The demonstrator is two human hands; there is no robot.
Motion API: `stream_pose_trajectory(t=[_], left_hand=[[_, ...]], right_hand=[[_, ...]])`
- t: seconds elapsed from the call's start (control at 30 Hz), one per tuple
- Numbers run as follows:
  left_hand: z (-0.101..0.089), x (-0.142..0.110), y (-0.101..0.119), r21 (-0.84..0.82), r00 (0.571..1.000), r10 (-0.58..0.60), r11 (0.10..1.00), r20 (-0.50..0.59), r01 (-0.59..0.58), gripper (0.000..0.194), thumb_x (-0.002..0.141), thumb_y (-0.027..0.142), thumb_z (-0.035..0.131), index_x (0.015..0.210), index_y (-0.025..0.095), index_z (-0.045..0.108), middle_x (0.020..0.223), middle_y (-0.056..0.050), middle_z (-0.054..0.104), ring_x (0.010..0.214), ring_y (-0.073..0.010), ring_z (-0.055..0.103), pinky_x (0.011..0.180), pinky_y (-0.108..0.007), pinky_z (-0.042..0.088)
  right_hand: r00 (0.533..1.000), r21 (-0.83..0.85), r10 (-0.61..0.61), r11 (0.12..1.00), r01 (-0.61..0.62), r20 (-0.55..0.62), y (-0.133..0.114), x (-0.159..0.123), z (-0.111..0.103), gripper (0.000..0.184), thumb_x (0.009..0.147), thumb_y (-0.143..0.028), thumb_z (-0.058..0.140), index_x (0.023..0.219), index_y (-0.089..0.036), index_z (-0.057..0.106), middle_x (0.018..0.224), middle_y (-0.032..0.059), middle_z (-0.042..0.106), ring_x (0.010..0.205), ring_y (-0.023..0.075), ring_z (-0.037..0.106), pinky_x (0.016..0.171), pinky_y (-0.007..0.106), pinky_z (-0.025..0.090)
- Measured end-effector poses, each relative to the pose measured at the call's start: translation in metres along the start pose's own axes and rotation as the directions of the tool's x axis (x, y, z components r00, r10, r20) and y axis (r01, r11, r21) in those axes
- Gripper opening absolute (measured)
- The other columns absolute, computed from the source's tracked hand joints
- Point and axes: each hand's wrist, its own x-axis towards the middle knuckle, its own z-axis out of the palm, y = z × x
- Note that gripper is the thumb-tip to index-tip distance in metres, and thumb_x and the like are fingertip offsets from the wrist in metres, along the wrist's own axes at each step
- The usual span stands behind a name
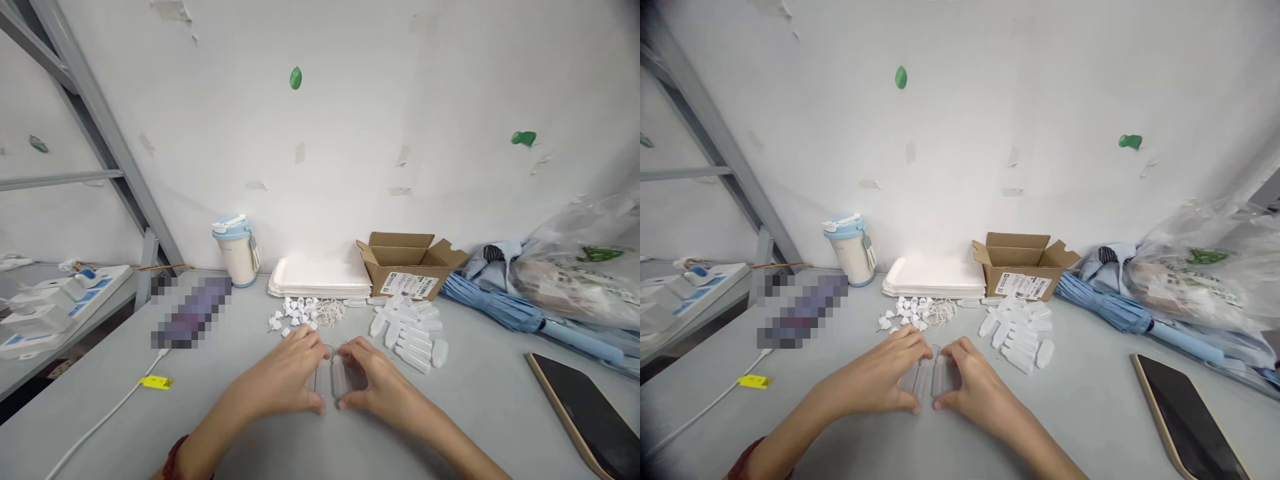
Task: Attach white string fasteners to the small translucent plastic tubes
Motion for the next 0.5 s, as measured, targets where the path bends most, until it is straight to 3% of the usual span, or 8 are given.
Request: stream_pose_trajectory(t=[0.27, 0.5], left_hand=[[0.0007, 0.0007, -0.0004, 0.017, 1.0, -0.002, 1.0, 0.011, 0.002, 0.043, 0.064, 0.034, 0.073, 0.1, 0.019, 0.057, 0.096, -0.004, 0.053, 0.099, -0.0259, 0.043, 0.08, -0.035, 0.039], [0.0013, 0.0008, 0.0015, 0.031, 1.0, -0.004, 1.0, 0.011, 0.004, 0.046, 0.061, 0.034, 0.075, 0.1, 0.019, 0.055, 0.097, -0.004, 0.052, 0.1, -0.0259, 0.042, 0.082, -0.035, 0.039]], right_hand=[[0.999, -0.015, -0.019, 1.0, 0.019, -0.026, -0.0034, -0.0001, 0.0027, 0.035, 0.059, -0.016, 0.073, 0.089, -0.019, 0.055, 0.089, 0.001, 0.052, 0.08, 0.0164, 0.051, 0.071, 0.028, 0.042], [1.0, 0.003, -0.013, 1.0, 0.013, -0.022, -0.0038, 0.0, 0.004, 0.038, 0.058, -0.016, 0.075, 0.089, -0.018, 0.053, 0.089, 0.0005, 0.052, 0.081, 0.0163, 0.051, 0.072, 0.028, 0.042]])
